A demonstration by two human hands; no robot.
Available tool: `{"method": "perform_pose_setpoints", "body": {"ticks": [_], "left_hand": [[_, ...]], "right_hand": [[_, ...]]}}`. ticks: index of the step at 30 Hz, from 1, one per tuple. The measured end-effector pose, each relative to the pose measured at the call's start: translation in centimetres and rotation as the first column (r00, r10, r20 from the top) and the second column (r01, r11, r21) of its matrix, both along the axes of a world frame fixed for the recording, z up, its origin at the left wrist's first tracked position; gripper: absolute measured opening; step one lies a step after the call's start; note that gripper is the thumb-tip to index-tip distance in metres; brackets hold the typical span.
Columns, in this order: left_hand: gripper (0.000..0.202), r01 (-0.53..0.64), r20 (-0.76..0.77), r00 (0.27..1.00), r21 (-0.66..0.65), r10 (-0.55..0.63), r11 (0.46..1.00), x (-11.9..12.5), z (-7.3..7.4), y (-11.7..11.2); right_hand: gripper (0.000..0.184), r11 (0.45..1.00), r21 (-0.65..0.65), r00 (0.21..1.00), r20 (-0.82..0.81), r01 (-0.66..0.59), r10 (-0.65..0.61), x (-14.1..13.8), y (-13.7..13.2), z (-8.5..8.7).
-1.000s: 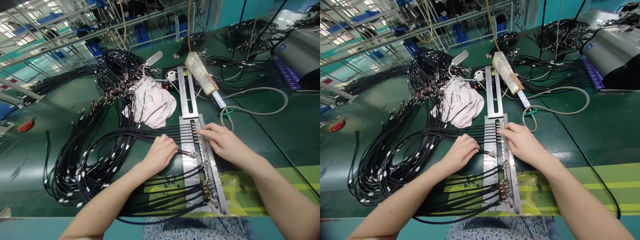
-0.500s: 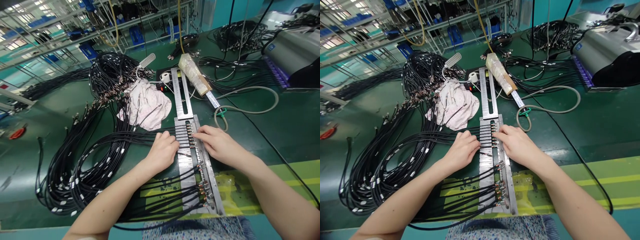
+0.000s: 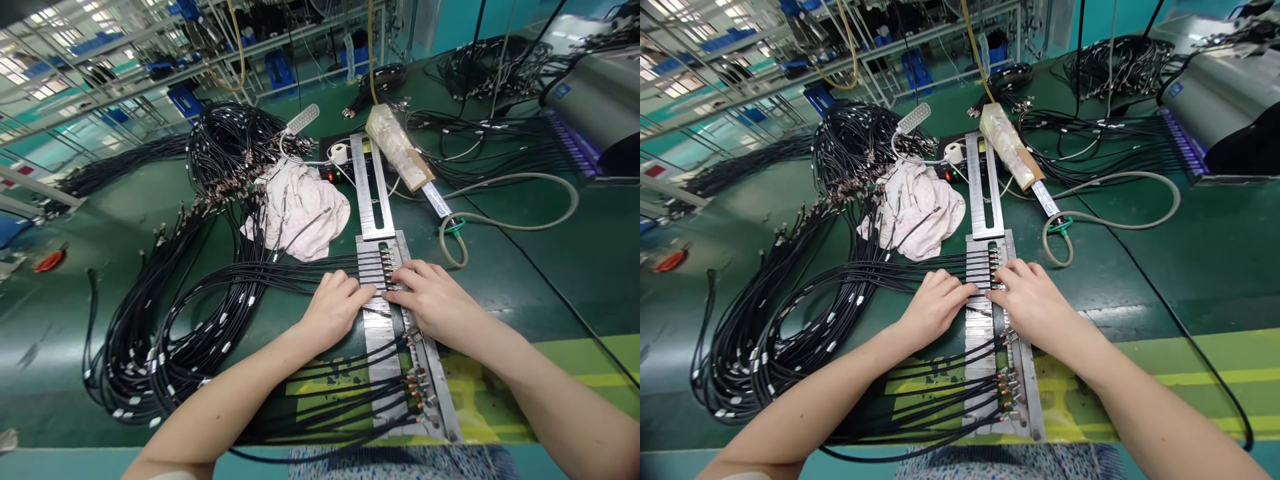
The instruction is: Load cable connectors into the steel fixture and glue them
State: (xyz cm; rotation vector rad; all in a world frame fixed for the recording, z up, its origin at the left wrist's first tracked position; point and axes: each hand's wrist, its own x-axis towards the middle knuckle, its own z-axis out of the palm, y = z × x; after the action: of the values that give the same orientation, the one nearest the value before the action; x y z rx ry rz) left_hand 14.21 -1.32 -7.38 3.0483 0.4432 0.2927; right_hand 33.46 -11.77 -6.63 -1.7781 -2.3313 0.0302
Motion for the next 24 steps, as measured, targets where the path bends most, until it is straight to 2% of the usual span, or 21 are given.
{"method": "perform_pose_setpoints", "body": {"ticks": [3,6,9,12,16,19,21,24], "left_hand": [[0.027,0.049,0.065,0.997,0.001,-0.049,0.999,-1.1,-0.6,0.2],[0.031,0.007,0.104,0.995,-0.038,-0.003,0.999,-1.6,-0.9,0.1],[0.033,-0.04,0.082,0.996,-0.072,0.046,0.997,-1.6,-0.7,-0.3],[0.033,-0.026,0.024,0.999,-0.009,0.026,1.0,-1.9,-0.6,-0.8],[0.024,-0.019,0.055,0.998,0.146,0.012,0.989,-2.7,-1.6,-1.0],[0.016,-0.052,0.103,0.994,0.197,0.032,0.979,-3.0,-1.9,-0.8],[0.014,-0.063,0.123,0.991,0.155,0.044,0.986,-2.8,-1.3,-0.7],[0.015,-0.097,0.16,0.982,-0.018,0.099,0.995,-2.1,0.3,-0.9]], "right_hand": [[0.033,1.0,0.024,0.998,0.066,0.017,-0.019,-0.5,-0.1,0.2],[0.024,0.999,0.028,0.995,0.095,0.027,-0.029,-1.2,0.0,0.6],[0.02,1.0,0.002,0.994,0.105,0.022,-0.022,-1.6,0.1,0.9],[0.024,1.0,-0.026,0.995,0.103,0.018,-0.016,-1.5,0.2,0.8],[0.038,0.999,-0.043,1.0,-0.029,-0.001,0.0,-0.4,0.3,0.2],[0.042,0.999,-0.044,0.986,-0.166,-0.022,0.015,0.6,0.6,0.1],[0.042,0.999,-0.049,0.977,-0.213,-0.013,0.002,1.0,0.6,0.4],[0.041,0.998,-0.057,0.968,-0.25,0.02,-0.034,1.4,0.4,1.4]]}}
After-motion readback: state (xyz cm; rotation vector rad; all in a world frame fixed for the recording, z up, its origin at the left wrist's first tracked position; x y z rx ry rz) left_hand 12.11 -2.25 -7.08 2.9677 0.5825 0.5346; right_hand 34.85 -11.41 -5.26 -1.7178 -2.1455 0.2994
